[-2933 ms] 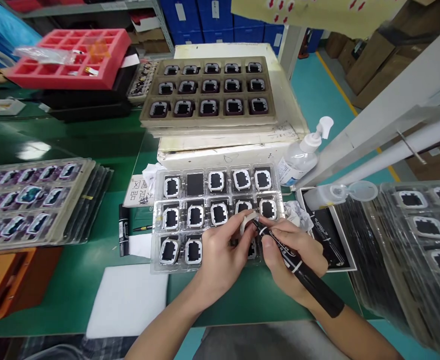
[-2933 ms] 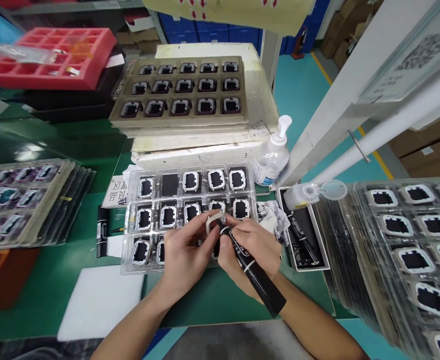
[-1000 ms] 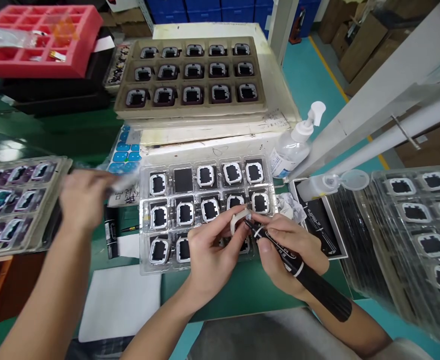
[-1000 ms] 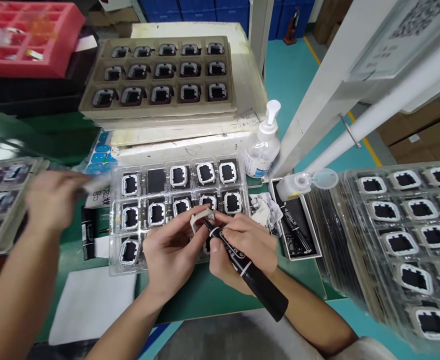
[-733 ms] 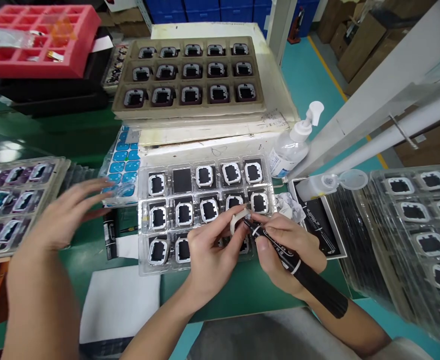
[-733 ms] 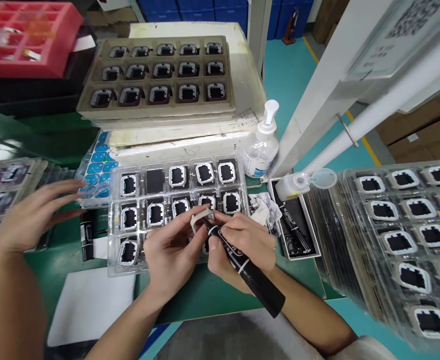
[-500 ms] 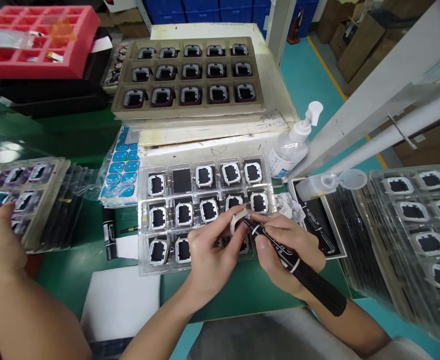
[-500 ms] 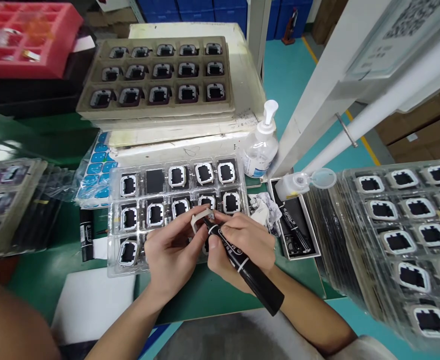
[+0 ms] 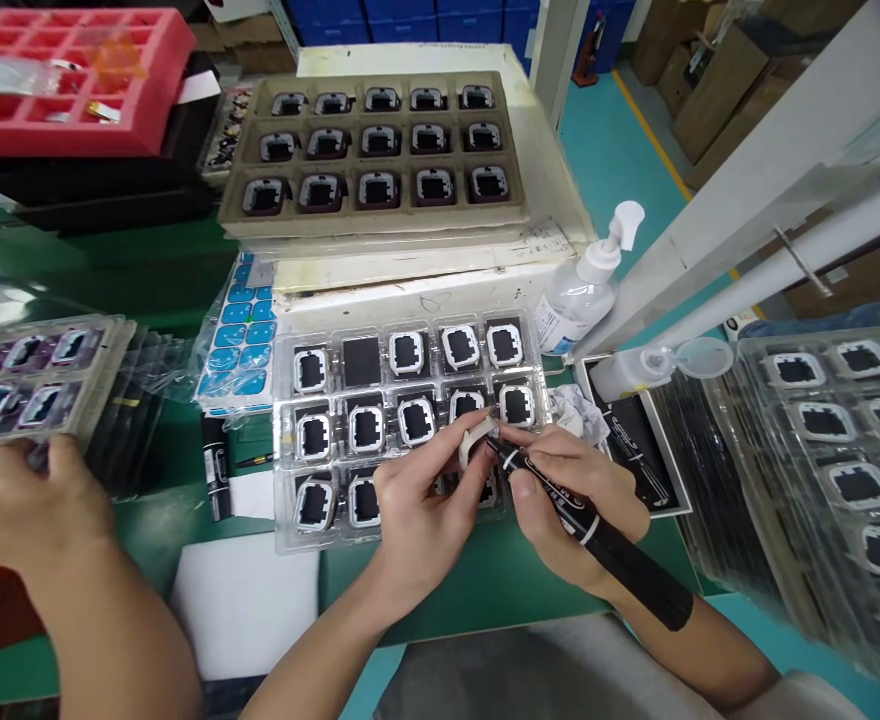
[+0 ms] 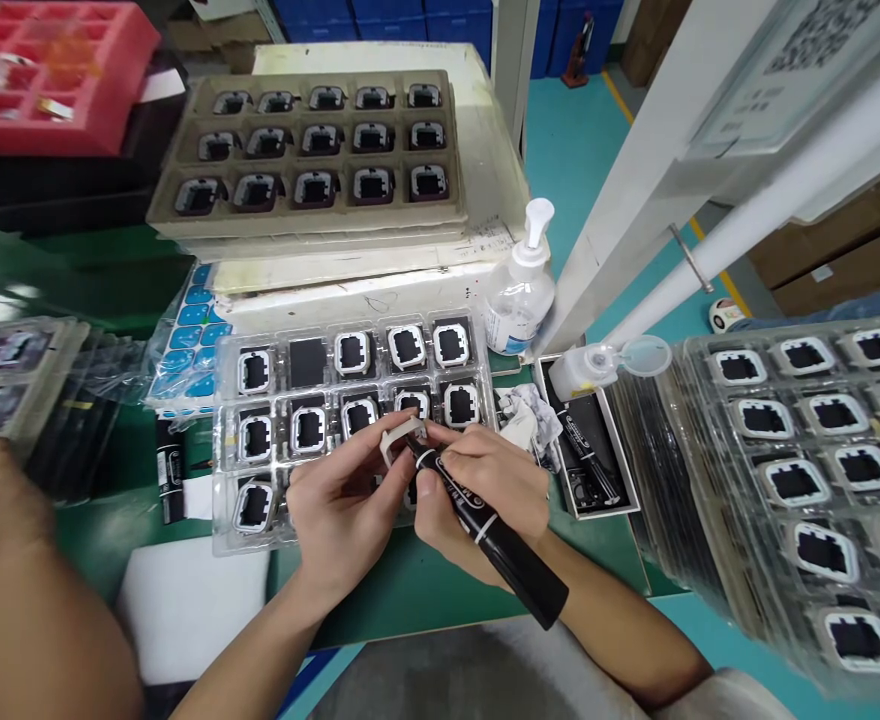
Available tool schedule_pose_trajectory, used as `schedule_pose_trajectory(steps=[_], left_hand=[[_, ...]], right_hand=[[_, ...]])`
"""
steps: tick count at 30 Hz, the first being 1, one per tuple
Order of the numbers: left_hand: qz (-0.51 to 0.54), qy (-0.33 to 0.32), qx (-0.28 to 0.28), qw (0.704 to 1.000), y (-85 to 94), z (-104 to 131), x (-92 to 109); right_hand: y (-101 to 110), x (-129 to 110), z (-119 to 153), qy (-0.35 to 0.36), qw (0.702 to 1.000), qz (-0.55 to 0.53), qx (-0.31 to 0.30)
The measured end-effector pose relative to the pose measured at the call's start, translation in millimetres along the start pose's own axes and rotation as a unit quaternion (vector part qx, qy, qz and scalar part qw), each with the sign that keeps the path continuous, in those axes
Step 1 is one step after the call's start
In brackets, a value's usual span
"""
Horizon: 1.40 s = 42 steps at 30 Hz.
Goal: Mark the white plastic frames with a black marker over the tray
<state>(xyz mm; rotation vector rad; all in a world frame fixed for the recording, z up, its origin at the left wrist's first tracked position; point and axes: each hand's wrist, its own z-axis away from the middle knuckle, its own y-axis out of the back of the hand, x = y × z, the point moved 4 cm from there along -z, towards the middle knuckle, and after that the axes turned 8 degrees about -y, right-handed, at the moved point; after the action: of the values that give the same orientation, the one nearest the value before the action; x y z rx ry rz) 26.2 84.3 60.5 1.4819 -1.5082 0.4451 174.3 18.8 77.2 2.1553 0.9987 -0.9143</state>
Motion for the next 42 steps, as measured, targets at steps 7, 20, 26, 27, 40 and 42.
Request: schedule_pose_trajectory(steps=[7,20,26,27,40,42], left_hand=[[-0.022,-0.021,0.002,1.0,-0.1,-0.2,2.8],[-0.037,-0.033,-0.003,0.999,0.0,0.7,1.6],[-0.007,0.008,-0.003,1.0,-0.4,0.7,1.1],[0.001,0.015,-0.003,1.0,-0.5,0.5,0.9],[0.0,0.015,-0.004,1.0,-1.1,-0.9,1.4],[-0.006,0.01,-0.003,1.0,-1.1,0.0,1.2]], right_hand=[[-0.2,3.1,3.2,-0.015,0.999,-0.025,0.013],[-2.3,4.9,3.3,-0.011,0.999,-0.037,0.008],[-2.0,4.9,3.3,-0.024,0.999,-0.04,0.005],[-2.0,4.7,3.2,-0.026,0.999,-0.038,0.003],[-1.7,2.7,1.4,-0.019,0.999,-0.046,0.004],[-1.8,2.7,1.5,-0.018,0.999,-0.04,0.004]])
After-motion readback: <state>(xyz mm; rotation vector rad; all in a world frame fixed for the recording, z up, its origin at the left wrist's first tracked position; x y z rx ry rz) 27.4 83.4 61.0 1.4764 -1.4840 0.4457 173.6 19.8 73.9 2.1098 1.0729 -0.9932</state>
